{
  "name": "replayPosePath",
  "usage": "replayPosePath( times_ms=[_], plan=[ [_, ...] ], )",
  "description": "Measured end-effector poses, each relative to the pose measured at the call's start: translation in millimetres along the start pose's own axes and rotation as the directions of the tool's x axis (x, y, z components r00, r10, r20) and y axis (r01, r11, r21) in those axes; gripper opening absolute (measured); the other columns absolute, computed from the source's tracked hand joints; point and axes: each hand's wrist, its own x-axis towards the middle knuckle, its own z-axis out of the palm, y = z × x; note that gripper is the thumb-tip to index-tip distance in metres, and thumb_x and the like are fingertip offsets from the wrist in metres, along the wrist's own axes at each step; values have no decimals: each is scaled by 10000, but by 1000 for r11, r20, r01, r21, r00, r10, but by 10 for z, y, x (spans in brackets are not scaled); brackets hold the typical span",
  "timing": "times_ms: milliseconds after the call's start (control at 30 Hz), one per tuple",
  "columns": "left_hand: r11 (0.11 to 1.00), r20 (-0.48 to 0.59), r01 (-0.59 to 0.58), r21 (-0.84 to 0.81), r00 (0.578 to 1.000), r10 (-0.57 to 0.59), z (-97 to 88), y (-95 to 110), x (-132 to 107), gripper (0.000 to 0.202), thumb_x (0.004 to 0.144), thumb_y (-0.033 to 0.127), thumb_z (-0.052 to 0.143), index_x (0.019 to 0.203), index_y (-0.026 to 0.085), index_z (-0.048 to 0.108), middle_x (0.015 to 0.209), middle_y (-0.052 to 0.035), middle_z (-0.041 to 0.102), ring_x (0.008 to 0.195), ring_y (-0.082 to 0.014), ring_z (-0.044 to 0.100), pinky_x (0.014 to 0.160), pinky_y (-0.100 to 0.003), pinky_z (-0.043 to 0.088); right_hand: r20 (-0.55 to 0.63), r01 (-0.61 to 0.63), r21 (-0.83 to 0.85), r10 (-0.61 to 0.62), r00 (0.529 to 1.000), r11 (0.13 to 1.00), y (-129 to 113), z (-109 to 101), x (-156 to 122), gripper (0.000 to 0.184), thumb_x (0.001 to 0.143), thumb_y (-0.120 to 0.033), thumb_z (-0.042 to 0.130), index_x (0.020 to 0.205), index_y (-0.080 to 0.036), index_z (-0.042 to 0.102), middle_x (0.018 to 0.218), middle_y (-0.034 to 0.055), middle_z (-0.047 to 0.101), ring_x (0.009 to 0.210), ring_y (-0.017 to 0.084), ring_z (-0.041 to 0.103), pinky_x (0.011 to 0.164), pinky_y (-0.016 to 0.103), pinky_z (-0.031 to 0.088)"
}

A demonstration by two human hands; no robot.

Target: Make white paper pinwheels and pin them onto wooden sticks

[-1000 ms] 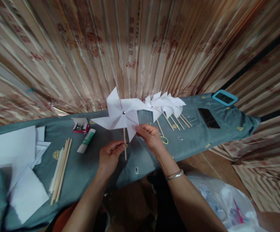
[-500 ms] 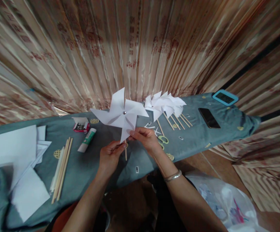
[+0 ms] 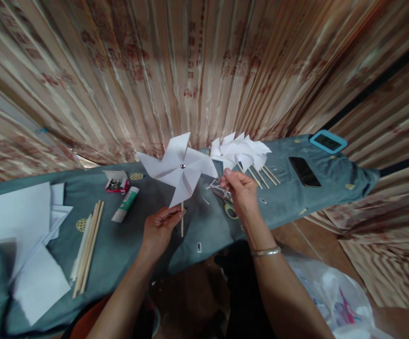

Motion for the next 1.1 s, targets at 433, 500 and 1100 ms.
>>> replayPosePath(
  times_ms=[433,500,1100],
  plan=[
    [998,64,-20,55,998,17,33,-6,-17,271,519,409,796,681,194,768,730,-52,742,717,-211,652,715,-320,509,-20,-17,-48,16,1000,999,56,31,22,236,581,-413,795,668,-215,701,625,-21,665,586,124,547,576,272,439],
    [999,61,-15,53,998,12,29,-14,-9,279,521,412,797,688,190,766,734,-56,744,724,-216,657,719,-326,510,7,-37,-44,37,999,998,51,46,-4,253,581,-428,800,651,-211,691,600,-29,650,566,119,538,565,267,431],
    [999,26,-41,35,999,40,18,-7,0,260,545,405,801,700,201,762,732,-46,720,742,-207,655,738,-321,513,172,-115,-52,122,977,992,105,144,-190,365,579,-507,818,543,-206,614,486,-62,463,499,80,353,475,226,286]
  ],
)
